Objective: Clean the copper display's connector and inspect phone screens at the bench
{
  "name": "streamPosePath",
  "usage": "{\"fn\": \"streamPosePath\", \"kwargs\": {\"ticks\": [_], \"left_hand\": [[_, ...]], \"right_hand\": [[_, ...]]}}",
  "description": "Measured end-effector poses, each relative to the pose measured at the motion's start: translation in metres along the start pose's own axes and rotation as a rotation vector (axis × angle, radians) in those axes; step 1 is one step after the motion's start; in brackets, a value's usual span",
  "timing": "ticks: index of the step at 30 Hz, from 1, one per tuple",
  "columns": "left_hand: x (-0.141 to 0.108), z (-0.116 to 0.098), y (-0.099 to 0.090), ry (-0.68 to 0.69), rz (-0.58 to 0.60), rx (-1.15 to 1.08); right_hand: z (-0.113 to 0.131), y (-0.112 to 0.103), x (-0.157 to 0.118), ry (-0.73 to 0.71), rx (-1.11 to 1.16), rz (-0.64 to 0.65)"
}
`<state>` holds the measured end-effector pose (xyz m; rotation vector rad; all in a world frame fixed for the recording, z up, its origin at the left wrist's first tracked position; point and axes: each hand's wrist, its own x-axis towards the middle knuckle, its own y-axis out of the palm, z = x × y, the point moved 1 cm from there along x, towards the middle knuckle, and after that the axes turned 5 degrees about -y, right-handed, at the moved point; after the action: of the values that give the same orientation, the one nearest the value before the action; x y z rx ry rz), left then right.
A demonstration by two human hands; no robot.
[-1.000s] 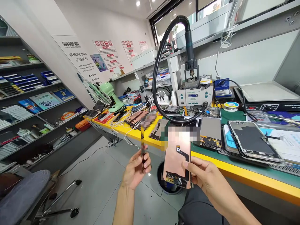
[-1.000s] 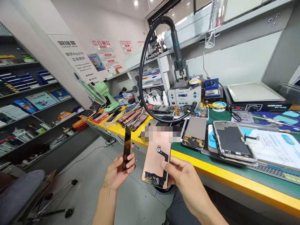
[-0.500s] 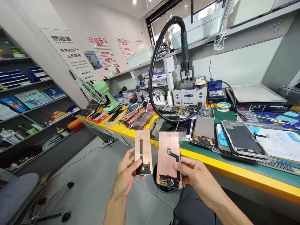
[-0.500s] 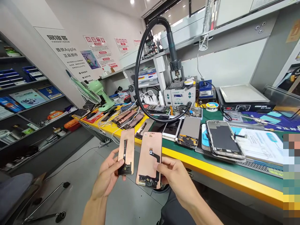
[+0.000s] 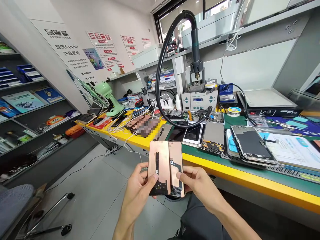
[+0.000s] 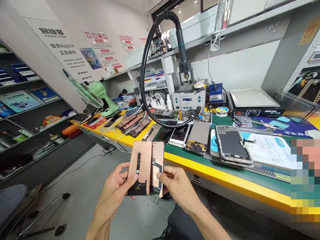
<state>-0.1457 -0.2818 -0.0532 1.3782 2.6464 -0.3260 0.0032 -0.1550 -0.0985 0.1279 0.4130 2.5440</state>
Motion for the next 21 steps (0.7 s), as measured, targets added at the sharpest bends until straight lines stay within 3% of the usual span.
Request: {"fn": "streamPosePath", "kwargs": {"ticks": [9, 21], "left_hand": [[-0.002, -0.007, 0.010, -0.058, -0.008, 0.109], [0.000, -0.012, 0.021, -0.085, 0.082, 0.115]], "right_hand": [[0.003, 0.000, 0.001, -0.055, 0.045, 0.093], [0.007, 0.001, -0.004, -0.058, 0.109, 0.141]]}}
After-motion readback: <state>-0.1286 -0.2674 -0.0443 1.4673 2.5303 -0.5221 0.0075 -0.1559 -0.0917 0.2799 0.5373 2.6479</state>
